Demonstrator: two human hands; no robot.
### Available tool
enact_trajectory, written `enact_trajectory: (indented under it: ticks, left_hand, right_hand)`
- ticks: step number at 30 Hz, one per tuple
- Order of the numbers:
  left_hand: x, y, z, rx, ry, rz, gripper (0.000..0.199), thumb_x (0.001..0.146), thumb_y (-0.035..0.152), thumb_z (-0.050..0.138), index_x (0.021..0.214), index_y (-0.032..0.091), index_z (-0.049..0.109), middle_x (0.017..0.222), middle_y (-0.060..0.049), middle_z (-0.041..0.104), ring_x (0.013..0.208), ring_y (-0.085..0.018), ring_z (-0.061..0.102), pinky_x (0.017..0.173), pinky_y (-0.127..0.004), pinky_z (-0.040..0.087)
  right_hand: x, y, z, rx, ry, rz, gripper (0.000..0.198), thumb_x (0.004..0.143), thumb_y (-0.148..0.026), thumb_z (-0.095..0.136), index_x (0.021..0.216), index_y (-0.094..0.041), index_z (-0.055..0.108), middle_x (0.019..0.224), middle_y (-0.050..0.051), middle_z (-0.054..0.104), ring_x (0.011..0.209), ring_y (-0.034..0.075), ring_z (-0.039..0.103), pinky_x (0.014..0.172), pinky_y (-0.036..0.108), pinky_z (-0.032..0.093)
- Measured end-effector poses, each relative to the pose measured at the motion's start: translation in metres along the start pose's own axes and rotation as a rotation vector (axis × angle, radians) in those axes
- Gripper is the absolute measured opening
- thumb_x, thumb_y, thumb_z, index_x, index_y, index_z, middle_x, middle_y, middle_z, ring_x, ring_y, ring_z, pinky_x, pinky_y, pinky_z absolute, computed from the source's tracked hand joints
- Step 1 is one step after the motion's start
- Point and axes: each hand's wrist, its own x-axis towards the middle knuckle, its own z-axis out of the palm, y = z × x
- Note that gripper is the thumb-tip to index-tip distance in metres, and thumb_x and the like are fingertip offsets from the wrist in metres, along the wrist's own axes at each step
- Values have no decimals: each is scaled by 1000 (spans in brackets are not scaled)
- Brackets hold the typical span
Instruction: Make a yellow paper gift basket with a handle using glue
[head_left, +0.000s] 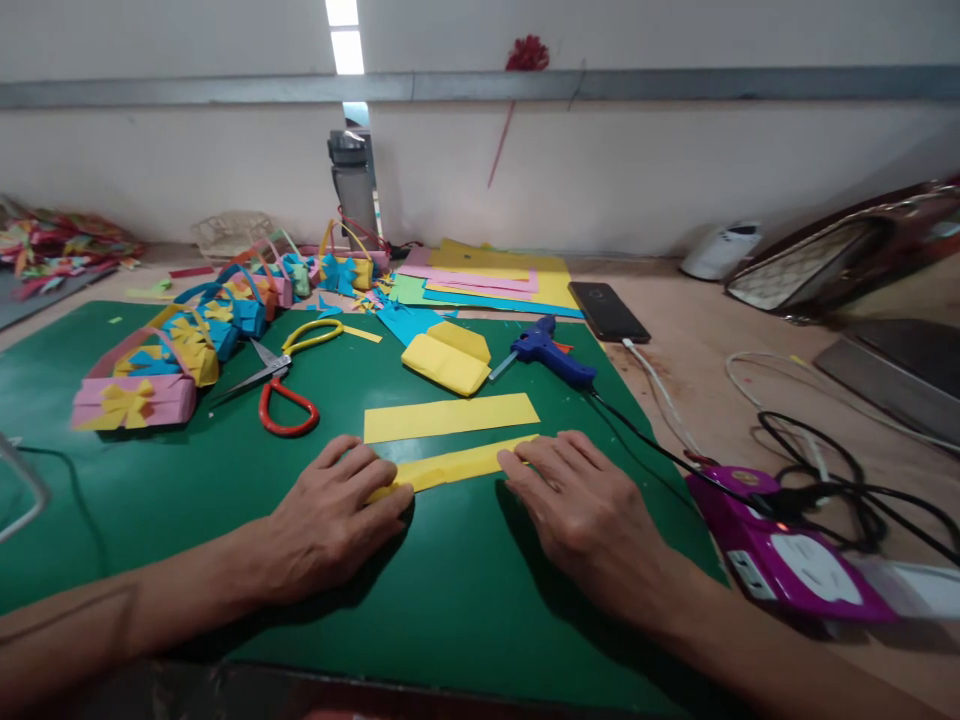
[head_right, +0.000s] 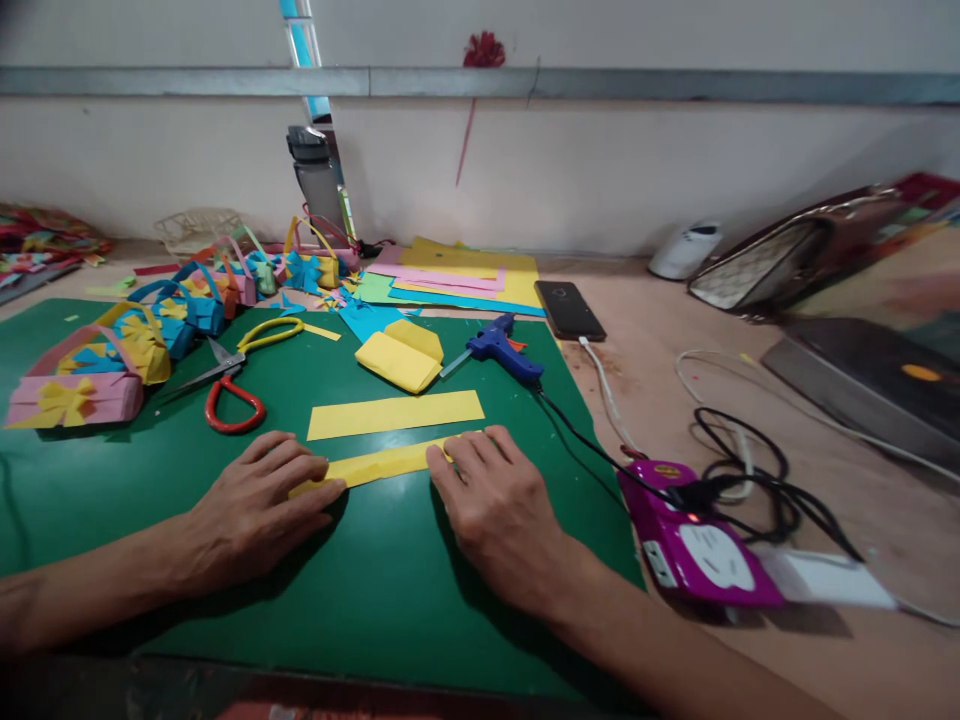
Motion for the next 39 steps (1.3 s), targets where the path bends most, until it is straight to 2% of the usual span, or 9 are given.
enact_trajectory:
  ticks: [2,6,11,16,19,23,30,34,39]
  left_hand:
    - [4,2,0,19,30,14,16,87,22,50,101,18,56,90,-8,59,78,-20,47,73,-38,37]
    - [16,8,2,4,-3,4,19,87,24,49,103,15,55,96,-9,60,84,-22,49,73,-38,37]
    - [24,9,12,-76,-59,-23,14,89,25,47,91,16,57,97,-7,61,86,-21,51,75,-37,37]
    - [24,4,18,-121,-1,-6,17,91,19,43,81,16,56,94,-5,63,86,-19,51,75,-35,38]
    - [24,2,19,-121,21,15,17,90,19,44,78,17,56,95,-5,63,86,-19,51,77,-35,38]
    - [23,1,20,-86,56,25,15,89,19,46,80,17,57,92,-5,64,85,-19,52,80,-37,39]
    - [20,3,10,82,89,51,17,89,17,43,92,15,60,92,-7,64,86,-22,52,86,-44,37]
    - [19,3,8,79,124,106,21,89,14,40,88,15,61,89,-8,64,83,-21,52,85,-43,38]
    - [21,0,12,35,144,88,17,88,15,44,86,17,61,85,-6,65,79,-18,53,83,-40,39]
  right_hand:
    - [-1,0,3,-7,-17,3,29,88,-6,35,92,-8,63,80,12,64,79,22,55,74,37,40]
    - [-2,-4,11,-107,-60,-54,25,86,-6,39,91,-7,64,81,13,64,79,23,56,75,39,40]
    - [0,-5,14,-293,-78,-138,28,81,-2,38,89,-3,64,80,16,65,76,25,56,77,42,40]
    - [10,-7,15,-413,-144,-189,24,80,-4,41,73,-7,63,65,12,61,61,22,54,66,39,40]
    - [14,-10,15,-422,-168,-207,23,79,-5,42,67,-10,61,60,9,59,56,20,52,64,38,40]
    - [12,-13,12,-429,-131,-183,22,79,-6,41,68,-11,59,60,9,58,56,19,50,63,37,39]
    - [3,-23,2,-409,-74,-168,24,81,-6,40,79,-5,64,68,13,63,64,22,54,76,43,39]
    - [-2,-25,2,-379,-92,-131,24,80,-5,41,82,-4,65,71,14,64,68,23,56,79,44,39]
    - [-3,-23,5,-267,-20,-127,22,84,-9,44,91,-4,64,81,15,66,78,24,56,84,45,38]
